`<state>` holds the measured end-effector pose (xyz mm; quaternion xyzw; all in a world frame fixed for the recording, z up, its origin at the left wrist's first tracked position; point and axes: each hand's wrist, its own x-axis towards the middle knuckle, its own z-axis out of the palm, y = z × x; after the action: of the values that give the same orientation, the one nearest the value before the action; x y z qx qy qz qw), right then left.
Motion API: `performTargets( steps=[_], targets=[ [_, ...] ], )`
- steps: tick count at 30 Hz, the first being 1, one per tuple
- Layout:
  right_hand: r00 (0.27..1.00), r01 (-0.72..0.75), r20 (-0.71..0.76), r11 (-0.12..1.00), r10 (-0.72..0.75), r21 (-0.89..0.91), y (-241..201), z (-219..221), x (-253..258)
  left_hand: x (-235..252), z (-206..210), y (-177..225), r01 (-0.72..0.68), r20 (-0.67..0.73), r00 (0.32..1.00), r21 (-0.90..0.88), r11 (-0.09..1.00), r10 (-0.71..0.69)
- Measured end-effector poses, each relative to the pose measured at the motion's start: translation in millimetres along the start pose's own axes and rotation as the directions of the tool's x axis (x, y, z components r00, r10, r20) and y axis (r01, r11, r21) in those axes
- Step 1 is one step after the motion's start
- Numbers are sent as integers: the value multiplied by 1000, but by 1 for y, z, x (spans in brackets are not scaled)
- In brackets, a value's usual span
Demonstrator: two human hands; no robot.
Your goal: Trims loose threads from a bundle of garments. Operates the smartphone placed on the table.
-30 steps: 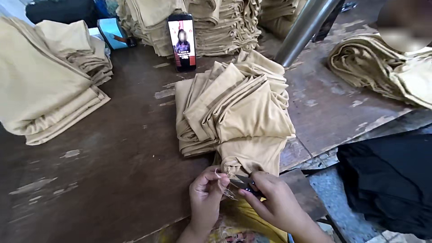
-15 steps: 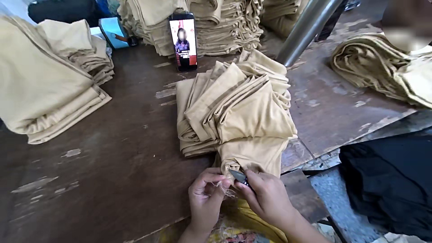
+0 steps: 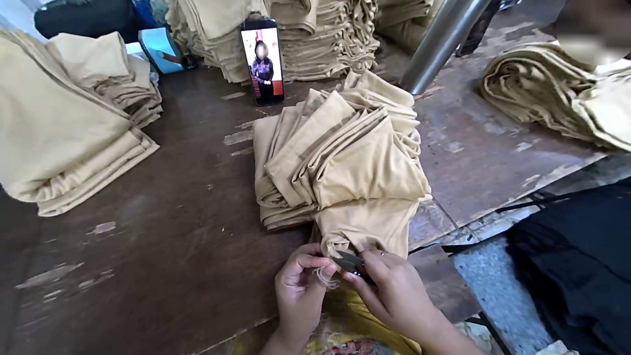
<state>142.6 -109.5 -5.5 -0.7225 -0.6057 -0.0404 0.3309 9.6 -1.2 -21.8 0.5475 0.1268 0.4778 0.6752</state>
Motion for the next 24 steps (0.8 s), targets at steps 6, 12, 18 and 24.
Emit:
performTargets(
  steps=[6, 12, 18, 24],
  targets=[
    [999, -20, -33, 1000, 21, 13, -4, 5, 7, -1, 0, 0, -26, -9, 1000, 23, 999, 26],
    [1000, 4, 8, 1000, -4, 8, 6, -9, 2, -2, -2, -2, -23, -25, 999, 50, 999, 24],
    [994, -23, -107, 990, 38, 136, 13, -10, 2, 0, 3, -1, -25, -40, 999, 12, 1000, 25],
    [985, -81, -112, 926, 131, 369, 47, -1, 20, 6, -4, 8, -63, -5, 998, 153, 986, 64]
  ],
)
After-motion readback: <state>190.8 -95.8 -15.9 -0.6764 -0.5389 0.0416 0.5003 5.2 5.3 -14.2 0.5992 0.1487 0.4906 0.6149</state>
